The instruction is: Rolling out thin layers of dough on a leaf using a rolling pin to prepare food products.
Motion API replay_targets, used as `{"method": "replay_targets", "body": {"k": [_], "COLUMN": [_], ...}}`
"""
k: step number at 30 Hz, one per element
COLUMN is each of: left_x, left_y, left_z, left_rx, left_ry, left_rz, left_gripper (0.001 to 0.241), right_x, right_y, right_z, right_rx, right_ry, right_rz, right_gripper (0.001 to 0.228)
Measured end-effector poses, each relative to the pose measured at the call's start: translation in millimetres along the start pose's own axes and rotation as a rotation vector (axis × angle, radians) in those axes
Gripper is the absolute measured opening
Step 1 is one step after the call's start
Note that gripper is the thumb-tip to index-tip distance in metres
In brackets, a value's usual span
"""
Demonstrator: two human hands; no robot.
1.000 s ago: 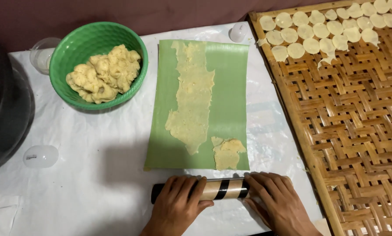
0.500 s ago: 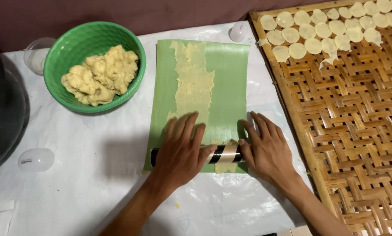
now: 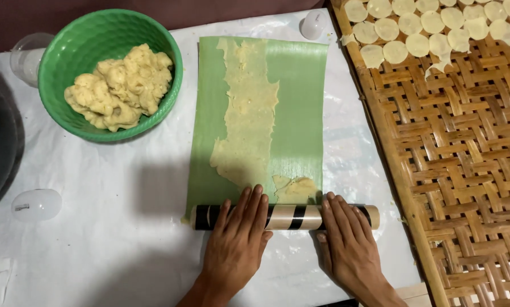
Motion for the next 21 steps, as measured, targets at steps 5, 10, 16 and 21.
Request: {"method": "replay_targets", "body": {"k": [5,10,16,21], "left_x": [-35.7,-48.7,-51.9,-55.6], "left_y": [17.8,43.7,22.0,40.3], "left_z": [18.5,23.2,15.9,19.4], "left_rx": [-0.072,-0.155,-0.141,-0.177], "left_ry": [-0.041,-0.05,0.067,-0.004], "left_rz": [0.069,0.318,0.193,0.399], "left_gripper": [0.057,0.035,0.054,0.03], "right_x": [-38.4,-38.4,-28.9,-10.2], "right_y": [12.5,42.1,45.0,14.7], "right_z": [-10.5,-5.5,1.9,39.0], "right_rx": [0.012,0.233,0.367,0.496], "right_ry": [0.009,-0.059,-0.163,-0.474], "right_rz": [-0.05,0.061,0.049,-0.265], "right_gripper": [0.054,0.039,0.017,0.036]}}
Point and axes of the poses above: each hand's wrist, its own x-axis towards the middle knuckle, its own y-axis out of the back of the hand, z = x × y, the point moved 8 cm from there along x, towards the middle knuckle, and after that the axes turned 3 degrees about -x, right-handed, at the moved point
